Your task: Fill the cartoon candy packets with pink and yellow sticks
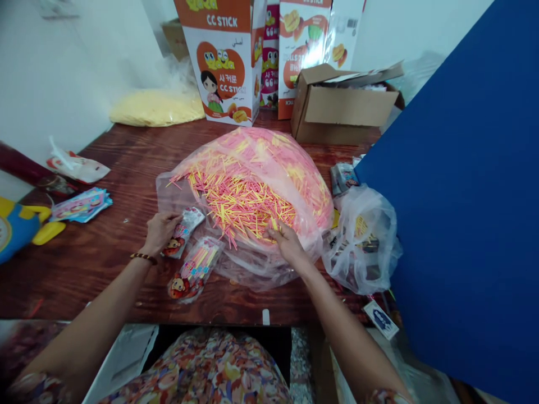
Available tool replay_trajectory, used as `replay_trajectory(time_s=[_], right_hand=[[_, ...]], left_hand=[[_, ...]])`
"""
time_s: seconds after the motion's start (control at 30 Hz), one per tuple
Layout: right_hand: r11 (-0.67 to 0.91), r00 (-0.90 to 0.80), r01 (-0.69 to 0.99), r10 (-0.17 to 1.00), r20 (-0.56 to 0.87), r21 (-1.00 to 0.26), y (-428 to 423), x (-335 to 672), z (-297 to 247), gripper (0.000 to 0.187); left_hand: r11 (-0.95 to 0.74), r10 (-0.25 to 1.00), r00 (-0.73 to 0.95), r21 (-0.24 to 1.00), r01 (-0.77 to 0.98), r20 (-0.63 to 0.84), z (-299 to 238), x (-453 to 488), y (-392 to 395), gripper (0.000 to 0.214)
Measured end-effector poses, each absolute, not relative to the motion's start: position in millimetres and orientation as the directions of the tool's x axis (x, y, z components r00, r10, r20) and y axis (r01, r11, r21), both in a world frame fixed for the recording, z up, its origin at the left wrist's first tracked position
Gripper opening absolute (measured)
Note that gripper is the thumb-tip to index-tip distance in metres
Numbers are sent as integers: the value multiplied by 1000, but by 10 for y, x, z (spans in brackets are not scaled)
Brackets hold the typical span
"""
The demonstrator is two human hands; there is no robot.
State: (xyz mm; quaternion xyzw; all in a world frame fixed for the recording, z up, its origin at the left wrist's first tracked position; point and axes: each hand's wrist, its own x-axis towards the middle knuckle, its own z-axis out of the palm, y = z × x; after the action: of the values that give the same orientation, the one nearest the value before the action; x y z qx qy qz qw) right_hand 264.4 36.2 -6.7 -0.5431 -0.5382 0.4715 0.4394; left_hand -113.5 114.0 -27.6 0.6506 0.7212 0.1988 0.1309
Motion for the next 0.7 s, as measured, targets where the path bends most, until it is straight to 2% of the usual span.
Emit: replay_trajectory(time_s=[0.07, 0.13, 0.27, 0.33, 0.43, 0.5, 0.57, 0.63, 0.7], right_hand=[[-75, 22, 7, 997, -74, -997, 367, 2572, -85, 31], [-85, 78, -86, 993, -92, -993, 355, 2513, -99, 33], [-108, 64, -184, 990, -122, -977, 263, 2381, -82, 34], [-95, -10, -174, 995, -95, -980, 182, 2267, -70, 30], [-42, -126, -58, 991, -34, -997, 46, 2059, -104, 23], [0, -183, 80, 983, -14, -997, -34, 1947, -172, 19], [17, -214, 216, 976, -30, -976, -91, 1884, -260, 17], [5, -223, 280, 973, -60, -960, -118, 1869, -344, 18], [-28, -202, 240, 976, -78, -970, -121, 1876, -405, 20]], left_hand=[[46, 988, -108, 462, 886, 110, -286, -1145, 1151, 33], [22, 985, -95, 440, 898, 145, -281, -1149, 1145, 35], [14, 978, -87, 355, 935, 191, -207, -1146, 1092, 38], [5, 970, -97, 378, 926, 225, -141, -1142, 1059, 37], [-20, 959, -153, 594, 805, 239, -14, -1117, 1002, 34], [-19, 959, -210, 785, 620, 189, 85, -1078, 949, 31], [-2, 962, -251, 922, 388, 107, 194, -1022, 876, 29], [7, 962, -269, 985, 173, 41, 308, -952, 783, 29], [13, 963, -270, 1000, 17, -8, 413, -871, 673, 29]])
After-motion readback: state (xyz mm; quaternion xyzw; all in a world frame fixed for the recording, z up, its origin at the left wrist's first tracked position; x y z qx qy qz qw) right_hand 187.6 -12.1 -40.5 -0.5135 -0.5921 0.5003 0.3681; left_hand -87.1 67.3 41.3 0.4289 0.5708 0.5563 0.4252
